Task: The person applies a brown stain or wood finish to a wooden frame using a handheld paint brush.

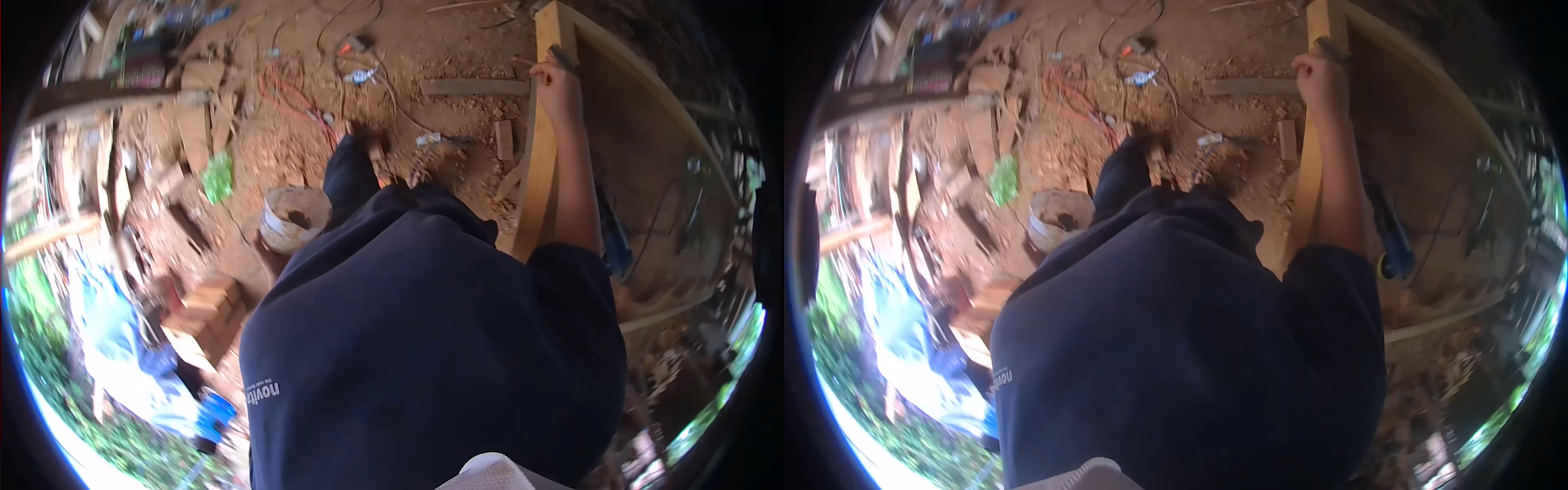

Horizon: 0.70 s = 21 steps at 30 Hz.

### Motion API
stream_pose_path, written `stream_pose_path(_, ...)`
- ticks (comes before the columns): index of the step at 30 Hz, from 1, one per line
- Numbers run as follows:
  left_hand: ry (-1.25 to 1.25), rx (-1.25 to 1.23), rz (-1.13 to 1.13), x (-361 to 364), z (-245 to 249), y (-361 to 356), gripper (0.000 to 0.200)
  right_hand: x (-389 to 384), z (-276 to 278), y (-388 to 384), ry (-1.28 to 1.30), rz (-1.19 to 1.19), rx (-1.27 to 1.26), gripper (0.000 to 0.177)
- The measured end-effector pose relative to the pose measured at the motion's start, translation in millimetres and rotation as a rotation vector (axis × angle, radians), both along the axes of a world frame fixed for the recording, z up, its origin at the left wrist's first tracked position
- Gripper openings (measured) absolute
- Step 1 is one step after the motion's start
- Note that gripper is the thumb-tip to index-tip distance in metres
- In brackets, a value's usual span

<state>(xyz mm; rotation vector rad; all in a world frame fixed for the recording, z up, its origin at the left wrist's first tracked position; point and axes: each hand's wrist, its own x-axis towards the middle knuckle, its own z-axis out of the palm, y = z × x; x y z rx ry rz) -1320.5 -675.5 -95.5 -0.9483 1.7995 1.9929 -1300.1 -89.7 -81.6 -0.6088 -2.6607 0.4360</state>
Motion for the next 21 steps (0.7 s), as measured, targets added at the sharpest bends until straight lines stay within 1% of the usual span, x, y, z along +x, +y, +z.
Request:
stream_pose_path(2, 0.032, 0.0, -0.135, -74.1, -3.8, 6.4, 0.071, -15.4, -2.2, -17.8, 0.009, -0.149, 0.02, 0.01)
stream_pose_path(3, 0.048, 0.003, -0.211, -113.5, -5.0, 12.9, 0.071, -19.4, -2.6, -28.7, 0.007, -0.209, 0.084, 0.008)
stream_pose_path(4, 0.063, 0.009, -0.284, -151.3, -6.6, 21.2, 0.071, -20.1, -5.2, -36.6, 0.019, -0.282, 0.096, 0.008)
stream_pose_path(5, 0.062, 0.009, -0.349, -186.1, -5.9, 26.3, 0.071, -21.7, -8.4, -48.3, -0.003, -0.343, 0.032, 0.007)
stream_pose_path(6, 0.059, 0.007, -0.409, -208.7, -5.8, 29.3, 0.071, -13.5, -12.4, -62.1, -0.024, -0.398, -0.038, 0.007)
stream_pose_path(8, 0.057, 0.005, -0.525, -257.1, -4.4, 37.4, 0.071, 1.8, -9.9, -93.6, -0.061, -0.459, 0.046, 0.005)
stream_pose_path(10, 0.089, 0.012, -0.657, -317.4, -3.6, 61.7, 0.071, 20.7, -7.0, -125.7, 0.047, -0.521, 0.059, 0.006)
stream_pose_path(11, 0.225, -0.081, -0.879, -347.2, -1.5, 68.8, 0.071, 31.9, -0.2, -144.3, 0.039, -0.573, 0.054, 0.006)
stream_pose_path(12, -0.227, 0.311, -0.605, -393.4, -2.4, 74.0, 0.072, 47.0, 5.4, -164.7, 0.028, -0.624, 0.049, 0.007)
stream_pose_path(13, -0.235, 0.317, -0.668, -414.4, -0.1, 87.9, 0.072, 63.2, 8.1, -183.9, 0.036, -0.694, 0.043, 0.007)
stream_pose_path(15, 0.162, 0.046, -0.896, -437.4, 7.1, 119.8, 0.076, 98.7, 11.1, -224.0, 0.025, -0.834, 0.026, 0.007)
stream_pose_path(16, 0.156, 0.061, -0.94, -447.4, 9.4, 139.4, 0.076, 114.9, 13.3, -243.1, 0.013, -0.904, 0.014, 0.007)
stream_pose_path(18, 0.057, 0.16, -0.822, -464.0, 13.7, 176.4, 0.079, 145.9, 12.4, -278.4, -0.062, -1.069, -0.048, 0.009)
stream_pose_path(19, 0.055, 0.172, -0.854, -462.2, 13.3, 194.9, 0.079, 176.6, -6.5, -294.2, -0.085, -1.181, -0.251, 0.01)
stream_pose_path(21, 0.094, 0.194, -0.874, -453.2, 14.1, 233.1, 0.08, 179.3, -8.3, -319.5, 0.012, -1.437, -0.209, 0.012)
